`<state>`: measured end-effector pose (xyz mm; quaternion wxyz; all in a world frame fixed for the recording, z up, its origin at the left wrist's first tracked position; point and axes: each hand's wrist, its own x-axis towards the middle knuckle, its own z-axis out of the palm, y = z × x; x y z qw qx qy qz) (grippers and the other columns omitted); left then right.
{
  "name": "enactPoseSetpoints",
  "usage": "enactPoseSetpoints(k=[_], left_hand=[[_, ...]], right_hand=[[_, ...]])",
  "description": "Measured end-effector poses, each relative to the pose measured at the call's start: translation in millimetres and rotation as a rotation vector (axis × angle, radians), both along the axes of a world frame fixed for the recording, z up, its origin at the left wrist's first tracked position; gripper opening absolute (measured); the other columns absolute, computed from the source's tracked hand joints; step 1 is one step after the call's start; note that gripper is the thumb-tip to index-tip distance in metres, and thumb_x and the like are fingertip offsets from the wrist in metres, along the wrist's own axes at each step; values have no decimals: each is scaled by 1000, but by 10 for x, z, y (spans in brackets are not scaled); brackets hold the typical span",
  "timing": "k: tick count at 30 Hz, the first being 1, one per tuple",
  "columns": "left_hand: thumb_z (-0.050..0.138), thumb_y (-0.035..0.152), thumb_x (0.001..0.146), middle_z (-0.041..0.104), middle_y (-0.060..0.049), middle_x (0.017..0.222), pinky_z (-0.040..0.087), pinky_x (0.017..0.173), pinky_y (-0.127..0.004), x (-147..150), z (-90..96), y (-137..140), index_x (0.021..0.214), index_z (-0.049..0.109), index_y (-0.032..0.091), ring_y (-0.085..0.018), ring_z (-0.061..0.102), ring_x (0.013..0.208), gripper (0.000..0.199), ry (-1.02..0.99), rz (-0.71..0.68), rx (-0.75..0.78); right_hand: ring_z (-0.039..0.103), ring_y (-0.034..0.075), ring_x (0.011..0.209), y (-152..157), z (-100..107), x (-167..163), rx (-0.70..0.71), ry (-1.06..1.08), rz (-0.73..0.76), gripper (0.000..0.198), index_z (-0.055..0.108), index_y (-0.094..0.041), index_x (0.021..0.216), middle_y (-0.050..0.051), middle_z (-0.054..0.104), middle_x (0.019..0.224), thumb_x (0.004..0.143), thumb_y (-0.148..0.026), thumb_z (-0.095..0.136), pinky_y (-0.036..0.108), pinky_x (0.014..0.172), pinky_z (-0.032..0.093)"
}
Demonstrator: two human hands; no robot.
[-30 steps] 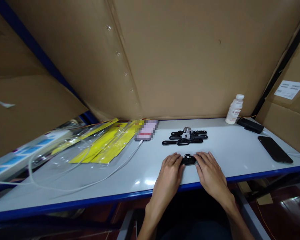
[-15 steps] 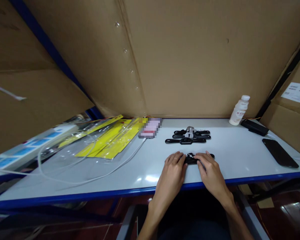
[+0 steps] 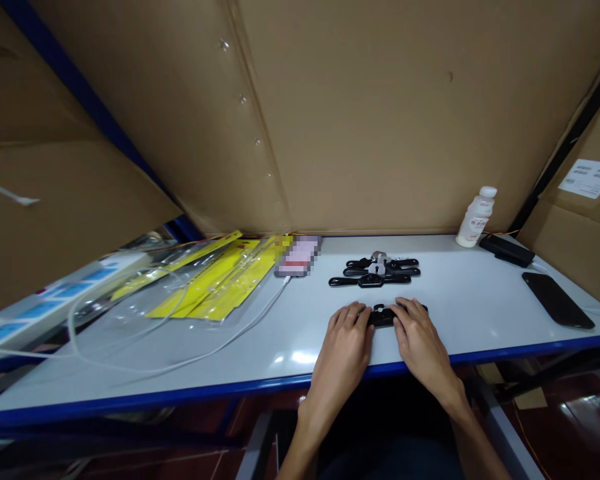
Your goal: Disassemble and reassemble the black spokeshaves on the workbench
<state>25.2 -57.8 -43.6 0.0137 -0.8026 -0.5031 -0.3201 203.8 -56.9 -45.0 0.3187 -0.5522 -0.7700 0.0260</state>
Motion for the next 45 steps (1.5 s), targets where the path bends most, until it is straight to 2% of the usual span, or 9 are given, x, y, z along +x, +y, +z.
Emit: enactPoseSetpoints(k=[5, 12, 17, 23, 27, 31, 36, 42, 45], left_hand=[[48, 10, 100, 66, -14, 130, 53, 101, -51, -4, 9, 0, 132, 62, 17, -31, 62, 121, 36, 12, -4, -9], [50, 13, 101, 67, -15, 131, 52, 104, -52, -15, -5, 9, 132, 61, 15, -32, 62, 122, 33, 10, -7, -11], [49, 14, 101, 67, -15, 130, 53, 104, -51, -17, -12, 10, 131, 62, 16, -31, 63, 122, 33, -6, -6, -5], [49, 12, 101, 67, -14, 131, 52, 104, -51, -14, -3, 5, 130, 62, 17, -30, 63, 122, 33, -7, -7, -11], [51, 13, 101, 67, -14, 132, 52, 105, -51, -17, -8, 8, 130, 61, 16, -31, 62, 123, 31, -3, -4, -18], [52, 14, 101, 67, -14, 132, 52, 105, -50, -24, -12, 10, 128, 61, 16, -31, 63, 123, 28, -10, -6, -18], [52, 13, 101, 69, -14, 131, 52, 105, -50, -32, -15, 11, 126, 61, 15, -31, 63, 124, 27, -18, -13, -18], [53, 12, 101, 69, -14, 131, 52, 105, -51, -30, -26, 13, 128, 61, 15, -31, 63, 125, 29, -23, -11, -11], [53, 13, 101, 69, -15, 131, 52, 105, -51, -25, -24, 12, 129, 61, 14, -31, 63, 125, 30, -23, -8, -12]], right_hand=[[56, 33, 135, -15, 30, 15, 27, 13, 23, 43, 69, -18, 134, 16, 67, 136, 101, -14, 42, 59, 114, 48], [58, 33, 131, -17, 76, -15, 17, 33, 27, 41, 63, -15, 136, 15, 68, 134, 103, -14, 40, 58, 115, 46], [60, 31, 127, -37, 128, -13, 6, 20, 74, 43, 63, -23, 138, 10, 69, 131, 102, -12, 42, 59, 117, 42], [58, 32, 128, -44, 123, 16, 4, 16, 78, 41, 70, -24, 132, 13, 67, 133, 102, -14, 44, 59, 112, 46], [57, 33, 130, -44, 136, 22, -11, 40, 88, 41, 71, -24, 132, 13, 67, 135, 103, -14, 44, 60, 113, 45], [59, 31, 126, -32, 144, 19, -26, 80, 117, 42, 66, -25, 138, 10, 69, 131, 103, -14, 46, 59, 114, 44], [58, 31, 127, -18, 109, 25, -4, 110, 89, 38, 72, -23, 129, 12, 69, 130, 102, -14, 46, 57, 111, 47], [60, 31, 116, -26, 143, 23, -6, 86, 121, 40, 73, -23, 130, 10, 72, 121, 101, -9, 48, 55, 106, 50], [60, 31, 117, -30, 150, 26, 4, 69, 117, 39, 75, -22, 128, 12, 71, 123, 101, -10, 49, 56, 107, 49]])
